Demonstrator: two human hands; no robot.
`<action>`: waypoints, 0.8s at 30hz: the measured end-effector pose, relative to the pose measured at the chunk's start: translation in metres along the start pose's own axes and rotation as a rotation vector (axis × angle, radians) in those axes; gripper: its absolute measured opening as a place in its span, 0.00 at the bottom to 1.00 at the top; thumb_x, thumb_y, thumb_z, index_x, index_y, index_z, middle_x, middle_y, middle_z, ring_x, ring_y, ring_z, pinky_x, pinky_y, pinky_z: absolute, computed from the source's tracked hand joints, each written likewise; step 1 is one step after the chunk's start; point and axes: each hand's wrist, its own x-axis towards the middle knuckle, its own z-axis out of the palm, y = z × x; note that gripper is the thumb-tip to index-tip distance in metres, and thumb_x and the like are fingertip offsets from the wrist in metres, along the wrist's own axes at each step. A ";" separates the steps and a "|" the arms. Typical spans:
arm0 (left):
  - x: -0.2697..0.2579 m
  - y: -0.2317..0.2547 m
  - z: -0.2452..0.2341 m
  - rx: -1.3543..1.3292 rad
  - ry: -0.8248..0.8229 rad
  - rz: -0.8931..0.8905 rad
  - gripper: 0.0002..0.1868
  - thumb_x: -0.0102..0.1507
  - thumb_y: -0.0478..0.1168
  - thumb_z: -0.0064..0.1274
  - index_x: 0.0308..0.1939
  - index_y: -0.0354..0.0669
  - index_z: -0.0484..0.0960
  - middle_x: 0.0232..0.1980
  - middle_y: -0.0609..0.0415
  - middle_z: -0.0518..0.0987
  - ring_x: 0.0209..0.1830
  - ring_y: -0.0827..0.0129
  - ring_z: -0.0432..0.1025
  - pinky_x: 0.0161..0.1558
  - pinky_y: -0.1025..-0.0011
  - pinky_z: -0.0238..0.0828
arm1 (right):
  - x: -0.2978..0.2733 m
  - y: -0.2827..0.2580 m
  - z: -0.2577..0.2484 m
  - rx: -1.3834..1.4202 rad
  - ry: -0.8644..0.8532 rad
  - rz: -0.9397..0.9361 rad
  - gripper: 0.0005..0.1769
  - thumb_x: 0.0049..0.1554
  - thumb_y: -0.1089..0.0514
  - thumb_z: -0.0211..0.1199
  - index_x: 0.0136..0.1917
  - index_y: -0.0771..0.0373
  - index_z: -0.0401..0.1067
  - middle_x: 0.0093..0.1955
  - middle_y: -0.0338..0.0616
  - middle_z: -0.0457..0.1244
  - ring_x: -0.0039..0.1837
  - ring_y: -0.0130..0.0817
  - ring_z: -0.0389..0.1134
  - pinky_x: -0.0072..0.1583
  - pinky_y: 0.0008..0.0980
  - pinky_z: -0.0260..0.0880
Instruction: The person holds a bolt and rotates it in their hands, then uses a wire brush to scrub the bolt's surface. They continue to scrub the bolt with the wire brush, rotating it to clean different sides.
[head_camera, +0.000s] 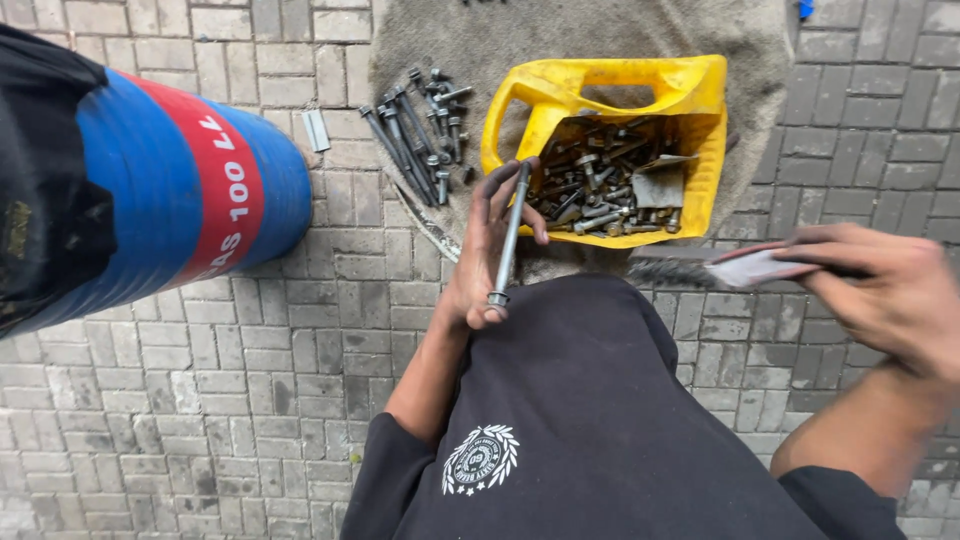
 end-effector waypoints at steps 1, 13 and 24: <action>-0.004 0.002 -0.001 0.006 0.000 -0.005 0.71 0.48 0.80 0.57 0.80 0.43 0.47 0.84 0.42 0.52 0.45 0.66 0.71 0.55 0.66 0.72 | -0.004 0.016 0.001 0.008 -0.001 -0.001 0.13 0.58 0.70 0.63 0.54 0.62 0.82 0.60 0.44 0.72 0.60 0.34 0.72 0.65 0.29 0.68; 0.003 0.022 0.003 -0.203 -0.097 -0.017 0.69 0.50 0.81 0.55 0.82 0.47 0.45 0.85 0.34 0.49 0.45 0.64 0.70 0.53 0.66 0.69 | 0.103 0.028 0.106 0.256 0.249 0.147 0.16 0.59 0.69 0.61 0.58 0.63 0.81 0.54 0.45 0.72 0.55 0.30 0.71 0.58 0.27 0.70; 0.013 -0.004 0.004 -0.230 -0.048 0.065 0.84 0.36 0.83 0.65 0.82 0.41 0.42 0.81 0.32 0.52 0.55 0.56 0.73 0.65 0.58 0.67 | 0.092 -0.085 0.114 0.713 0.493 -0.360 0.13 0.60 0.66 0.69 0.55 0.75 0.73 0.42 0.58 0.68 0.43 0.38 0.73 0.41 0.34 0.73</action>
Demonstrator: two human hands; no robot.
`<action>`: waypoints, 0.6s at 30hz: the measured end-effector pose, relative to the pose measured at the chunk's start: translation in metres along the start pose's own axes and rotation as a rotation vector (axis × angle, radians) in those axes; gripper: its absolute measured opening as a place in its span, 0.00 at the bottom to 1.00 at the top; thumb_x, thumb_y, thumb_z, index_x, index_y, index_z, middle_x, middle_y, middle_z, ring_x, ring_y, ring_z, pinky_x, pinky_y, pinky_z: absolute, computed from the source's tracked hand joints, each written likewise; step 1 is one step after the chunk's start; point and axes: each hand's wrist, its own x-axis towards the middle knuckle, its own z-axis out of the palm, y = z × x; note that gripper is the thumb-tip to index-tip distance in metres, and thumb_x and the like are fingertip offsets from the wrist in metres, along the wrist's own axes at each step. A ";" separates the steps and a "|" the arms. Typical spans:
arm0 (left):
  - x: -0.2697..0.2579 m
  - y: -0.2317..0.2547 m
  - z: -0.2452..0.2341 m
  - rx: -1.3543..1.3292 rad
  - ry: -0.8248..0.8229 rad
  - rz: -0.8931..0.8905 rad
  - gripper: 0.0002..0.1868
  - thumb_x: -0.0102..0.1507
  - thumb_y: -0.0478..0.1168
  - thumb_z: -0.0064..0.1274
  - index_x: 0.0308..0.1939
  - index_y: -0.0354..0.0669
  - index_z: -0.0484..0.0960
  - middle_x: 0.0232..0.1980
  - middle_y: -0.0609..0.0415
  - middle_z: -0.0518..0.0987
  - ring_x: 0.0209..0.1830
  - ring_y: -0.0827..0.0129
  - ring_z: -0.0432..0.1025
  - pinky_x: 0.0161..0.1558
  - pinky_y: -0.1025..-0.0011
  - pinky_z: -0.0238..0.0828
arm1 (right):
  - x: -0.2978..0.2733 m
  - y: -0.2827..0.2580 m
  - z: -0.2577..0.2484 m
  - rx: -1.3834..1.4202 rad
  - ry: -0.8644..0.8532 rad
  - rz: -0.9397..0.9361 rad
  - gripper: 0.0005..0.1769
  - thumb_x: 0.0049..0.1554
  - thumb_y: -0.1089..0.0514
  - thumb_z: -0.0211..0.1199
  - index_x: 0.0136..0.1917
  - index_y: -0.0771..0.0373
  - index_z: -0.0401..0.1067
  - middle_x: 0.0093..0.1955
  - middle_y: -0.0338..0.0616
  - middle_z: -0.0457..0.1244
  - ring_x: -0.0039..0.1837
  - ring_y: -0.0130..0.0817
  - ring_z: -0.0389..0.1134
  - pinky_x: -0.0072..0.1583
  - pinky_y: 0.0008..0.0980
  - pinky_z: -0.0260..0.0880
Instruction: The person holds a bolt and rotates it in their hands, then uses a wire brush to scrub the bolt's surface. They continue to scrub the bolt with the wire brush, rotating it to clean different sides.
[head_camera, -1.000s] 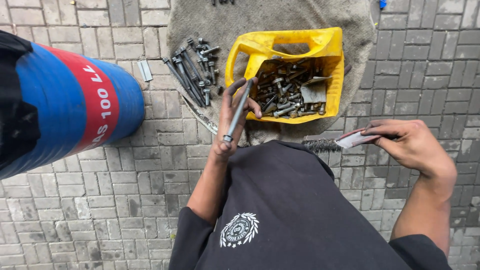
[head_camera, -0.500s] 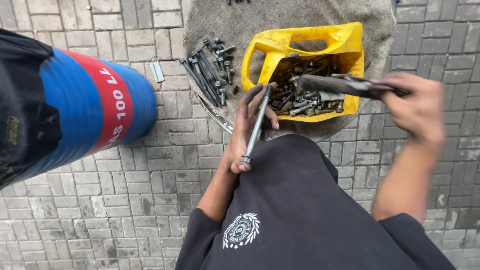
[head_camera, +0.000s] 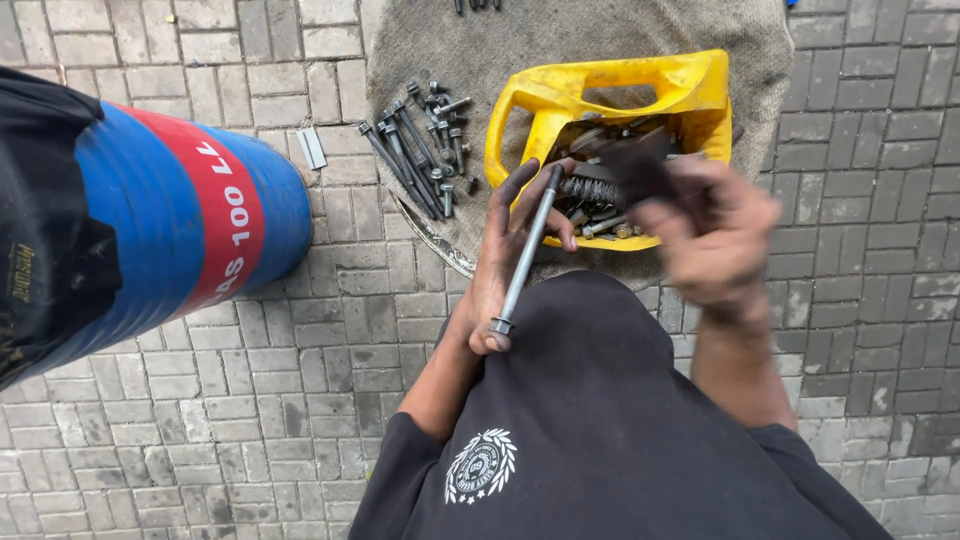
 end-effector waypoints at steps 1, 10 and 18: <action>0.002 0.001 0.003 -0.001 -0.006 -0.004 0.84 0.36 0.83 0.65 0.82 0.41 0.42 0.81 0.32 0.52 0.55 0.56 0.73 0.65 0.58 0.67 | 0.003 -0.012 0.019 -0.001 0.007 0.000 0.13 0.60 0.66 0.69 0.55 0.75 0.73 0.42 0.58 0.68 0.43 0.38 0.73 0.41 0.34 0.73; 0.008 0.005 0.005 0.206 -0.034 0.038 0.80 0.41 0.81 0.63 0.83 0.45 0.42 0.85 0.43 0.50 0.81 0.58 0.53 0.80 0.56 0.48 | 0.024 -0.052 0.070 0.039 -0.144 -0.020 0.13 0.54 0.64 0.73 0.52 0.70 0.79 0.43 0.52 0.70 0.40 0.38 0.72 0.31 0.27 0.70; 0.010 -0.010 0.005 0.153 -0.038 0.030 0.88 0.33 0.81 0.64 0.82 0.40 0.35 0.82 0.34 0.49 0.85 0.46 0.46 0.82 0.49 0.42 | 0.025 -0.036 0.075 0.006 -0.180 -0.263 0.05 0.54 0.65 0.61 0.43 0.66 0.78 0.32 0.48 0.63 0.31 0.43 0.65 0.33 0.35 0.64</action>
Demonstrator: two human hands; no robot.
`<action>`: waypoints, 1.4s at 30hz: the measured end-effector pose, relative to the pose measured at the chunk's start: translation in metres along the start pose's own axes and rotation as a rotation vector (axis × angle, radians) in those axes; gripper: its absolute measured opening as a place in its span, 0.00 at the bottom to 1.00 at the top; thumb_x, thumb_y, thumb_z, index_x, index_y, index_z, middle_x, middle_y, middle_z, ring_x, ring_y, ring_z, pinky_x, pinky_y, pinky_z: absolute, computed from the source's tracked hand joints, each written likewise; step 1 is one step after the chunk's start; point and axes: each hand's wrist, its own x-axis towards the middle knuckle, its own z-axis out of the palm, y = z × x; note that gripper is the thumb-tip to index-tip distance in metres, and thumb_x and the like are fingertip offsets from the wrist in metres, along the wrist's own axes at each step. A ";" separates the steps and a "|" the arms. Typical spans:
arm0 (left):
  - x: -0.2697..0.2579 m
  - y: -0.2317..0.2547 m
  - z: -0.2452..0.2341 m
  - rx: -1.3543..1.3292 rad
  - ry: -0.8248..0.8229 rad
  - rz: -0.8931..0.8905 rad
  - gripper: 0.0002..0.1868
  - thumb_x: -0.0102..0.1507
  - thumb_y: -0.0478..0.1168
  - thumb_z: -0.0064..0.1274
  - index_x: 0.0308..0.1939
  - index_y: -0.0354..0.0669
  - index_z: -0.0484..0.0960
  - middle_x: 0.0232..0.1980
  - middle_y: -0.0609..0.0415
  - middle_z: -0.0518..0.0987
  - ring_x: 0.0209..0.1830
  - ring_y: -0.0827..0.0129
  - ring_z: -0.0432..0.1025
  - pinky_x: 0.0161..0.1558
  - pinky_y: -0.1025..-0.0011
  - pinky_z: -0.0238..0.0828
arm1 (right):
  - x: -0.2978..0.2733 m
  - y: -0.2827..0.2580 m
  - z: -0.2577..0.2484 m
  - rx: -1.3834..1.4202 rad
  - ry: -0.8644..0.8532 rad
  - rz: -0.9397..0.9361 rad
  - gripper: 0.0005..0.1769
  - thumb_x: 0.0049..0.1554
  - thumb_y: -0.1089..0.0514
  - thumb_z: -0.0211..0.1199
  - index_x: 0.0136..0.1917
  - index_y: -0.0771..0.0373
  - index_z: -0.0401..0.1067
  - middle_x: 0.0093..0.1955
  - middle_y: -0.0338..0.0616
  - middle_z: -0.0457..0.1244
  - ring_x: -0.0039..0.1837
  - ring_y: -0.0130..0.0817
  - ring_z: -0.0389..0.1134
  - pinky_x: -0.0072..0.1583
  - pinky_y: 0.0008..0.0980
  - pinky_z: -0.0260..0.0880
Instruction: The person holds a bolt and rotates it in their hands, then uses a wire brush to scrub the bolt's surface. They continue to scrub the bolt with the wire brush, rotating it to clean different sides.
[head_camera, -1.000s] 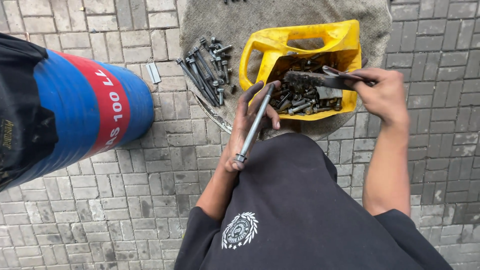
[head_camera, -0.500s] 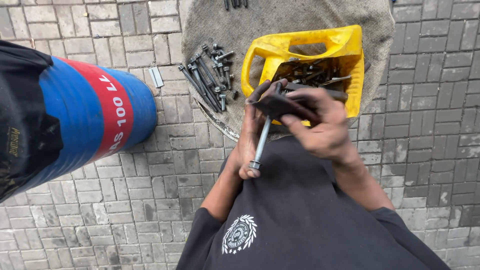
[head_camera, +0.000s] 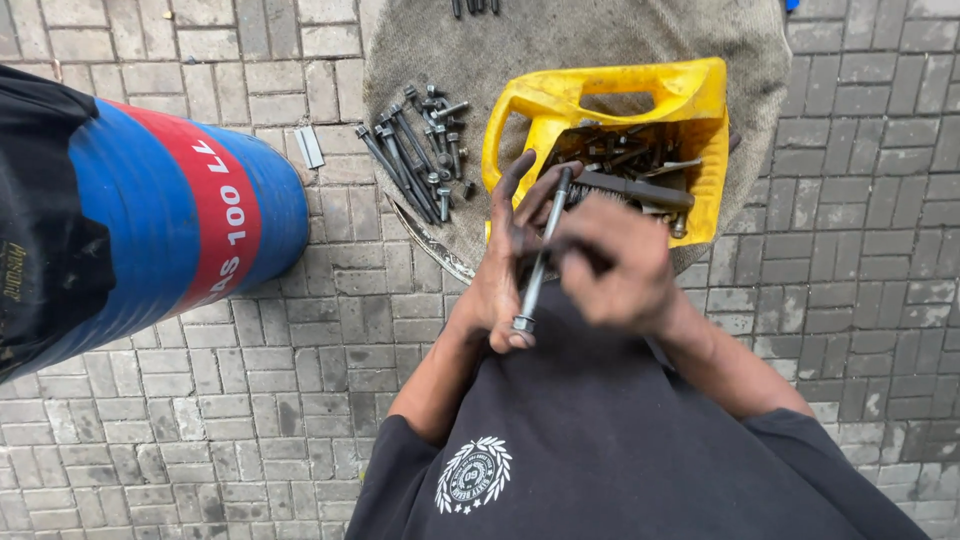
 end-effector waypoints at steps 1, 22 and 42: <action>-0.003 -0.002 0.000 0.004 0.003 -0.001 0.88 0.33 0.81 0.64 0.82 0.40 0.35 0.82 0.34 0.49 0.85 0.46 0.46 0.82 0.49 0.42 | -0.004 0.001 0.001 0.005 -0.001 0.000 0.05 0.54 0.65 0.61 0.43 0.66 0.78 0.32 0.48 0.63 0.31 0.43 0.65 0.33 0.35 0.64; -0.007 -0.034 -0.005 0.112 0.070 -0.029 0.84 0.40 0.86 0.58 0.82 0.35 0.39 0.81 0.31 0.51 0.80 0.46 0.56 0.78 0.50 0.52 | 0.003 0.010 -0.006 -0.021 0.061 -0.106 0.07 0.59 0.64 0.62 0.41 0.67 0.77 0.39 0.51 0.67 0.38 0.44 0.68 0.54 0.39 0.68; 0.022 0.026 0.017 0.151 0.038 -0.017 0.83 0.38 0.89 0.49 0.81 0.35 0.46 0.82 0.39 0.51 0.80 0.49 0.53 0.76 0.55 0.52 | -0.013 -0.033 0.007 0.072 0.060 -0.042 0.03 0.53 0.62 0.64 0.38 0.60 0.79 0.35 0.42 0.68 0.34 0.35 0.66 0.55 0.40 0.67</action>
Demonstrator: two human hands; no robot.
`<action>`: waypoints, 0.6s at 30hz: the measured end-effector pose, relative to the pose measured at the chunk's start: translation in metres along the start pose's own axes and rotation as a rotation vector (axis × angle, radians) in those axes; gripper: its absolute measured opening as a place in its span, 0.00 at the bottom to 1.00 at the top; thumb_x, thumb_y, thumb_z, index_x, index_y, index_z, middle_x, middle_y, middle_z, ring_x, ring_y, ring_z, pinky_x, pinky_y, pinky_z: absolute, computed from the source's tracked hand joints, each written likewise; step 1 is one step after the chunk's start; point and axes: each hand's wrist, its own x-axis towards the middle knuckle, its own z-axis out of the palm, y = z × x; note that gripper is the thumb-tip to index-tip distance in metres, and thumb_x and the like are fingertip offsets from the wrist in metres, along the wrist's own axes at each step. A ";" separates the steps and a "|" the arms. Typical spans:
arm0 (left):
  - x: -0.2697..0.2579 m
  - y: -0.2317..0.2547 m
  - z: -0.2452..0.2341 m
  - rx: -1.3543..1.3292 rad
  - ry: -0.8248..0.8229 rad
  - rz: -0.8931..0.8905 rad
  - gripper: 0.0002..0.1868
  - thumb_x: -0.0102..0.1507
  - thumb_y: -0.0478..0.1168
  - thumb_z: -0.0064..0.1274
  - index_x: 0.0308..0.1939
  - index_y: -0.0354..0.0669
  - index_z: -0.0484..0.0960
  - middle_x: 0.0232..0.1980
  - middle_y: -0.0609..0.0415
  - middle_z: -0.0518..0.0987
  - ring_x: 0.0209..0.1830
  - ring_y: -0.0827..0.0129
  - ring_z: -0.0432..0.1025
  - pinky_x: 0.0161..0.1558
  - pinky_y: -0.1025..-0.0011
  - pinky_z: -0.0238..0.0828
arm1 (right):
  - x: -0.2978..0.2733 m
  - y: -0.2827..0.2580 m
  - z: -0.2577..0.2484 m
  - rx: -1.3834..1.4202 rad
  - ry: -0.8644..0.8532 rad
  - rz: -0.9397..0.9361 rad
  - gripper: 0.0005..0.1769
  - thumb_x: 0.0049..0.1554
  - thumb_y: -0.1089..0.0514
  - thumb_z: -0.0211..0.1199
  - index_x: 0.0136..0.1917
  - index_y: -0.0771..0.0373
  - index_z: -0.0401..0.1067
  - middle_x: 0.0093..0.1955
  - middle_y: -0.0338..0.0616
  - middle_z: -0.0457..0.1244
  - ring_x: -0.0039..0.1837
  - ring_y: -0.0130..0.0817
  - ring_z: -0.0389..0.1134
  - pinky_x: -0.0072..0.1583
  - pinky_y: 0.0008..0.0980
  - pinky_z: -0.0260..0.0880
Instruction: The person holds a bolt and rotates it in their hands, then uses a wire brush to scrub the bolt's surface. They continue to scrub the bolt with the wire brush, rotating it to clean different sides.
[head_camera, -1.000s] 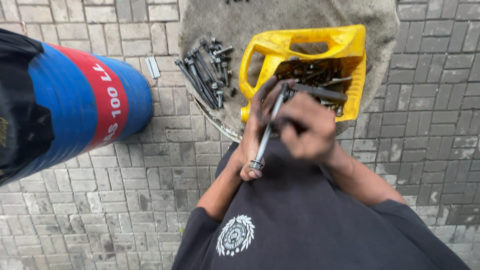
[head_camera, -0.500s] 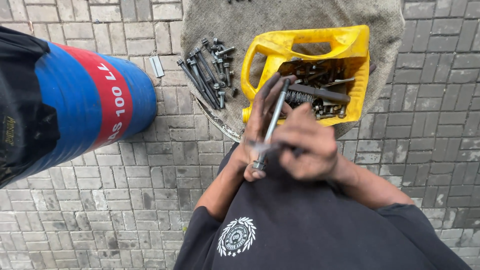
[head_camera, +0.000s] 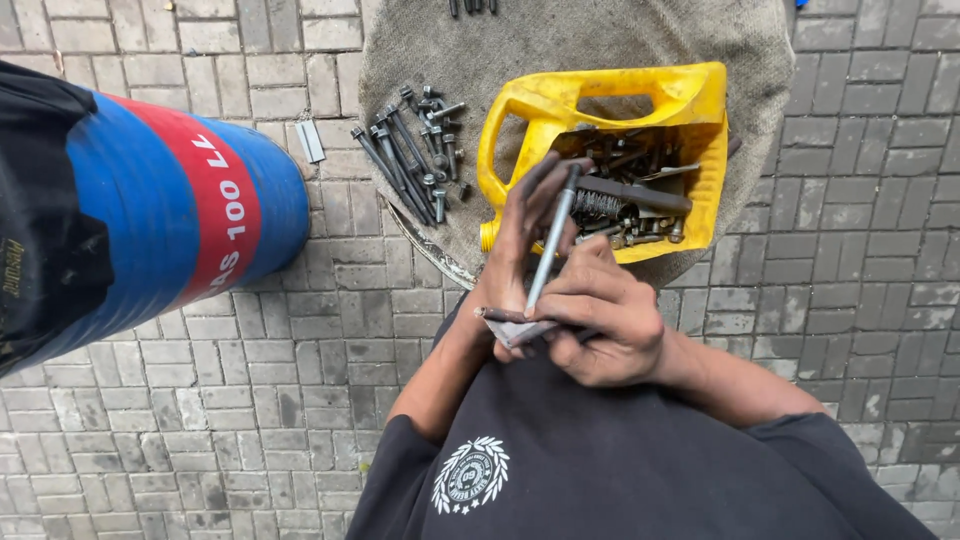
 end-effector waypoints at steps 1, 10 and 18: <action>0.002 0.006 -0.001 -0.001 -0.001 -0.002 0.83 0.38 0.89 0.49 0.81 0.35 0.46 0.82 0.39 0.51 0.80 0.49 0.53 0.76 0.55 0.52 | 0.012 0.019 -0.010 -0.001 0.002 0.002 0.03 0.53 0.62 0.64 0.38 0.60 0.79 0.35 0.42 0.68 0.34 0.35 0.66 0.55 0.40 0.67; -0.009 -0.039 -0.015 -0.069 0.016 -0.124 0.82 0.41 0.65 0.75 0.81 0.37 0.34 0.79 0.35 0.57 0.49 0.57 0.72 0.49 0.68 0.67 | 0.015 0.037 -0.019 0.049 -0.082 -0.036 0.21 0.60 0.43 0.61 0.42 0.62 0.82 0.41 0.44 0.71 0.38 0.38 0.72 0.46 0.36 0.73; -0.006 -0.021 -0.008 -0.211 0.030 -0.111 0.94 0.26 0.84 0.65 0.82 0.41 0.34 0.80 0.30 0.55 0.61 0.53 0.71 0.57 0.67 0.70 | 0.016 0.033 -0.008 -0.049 0.000 -0.132 0.12 0.62 0.54 0.59 0.41 0.60 0.78 0.39 0.45 0.67 0.37 0.40 0.68 0.64 0.40 0.67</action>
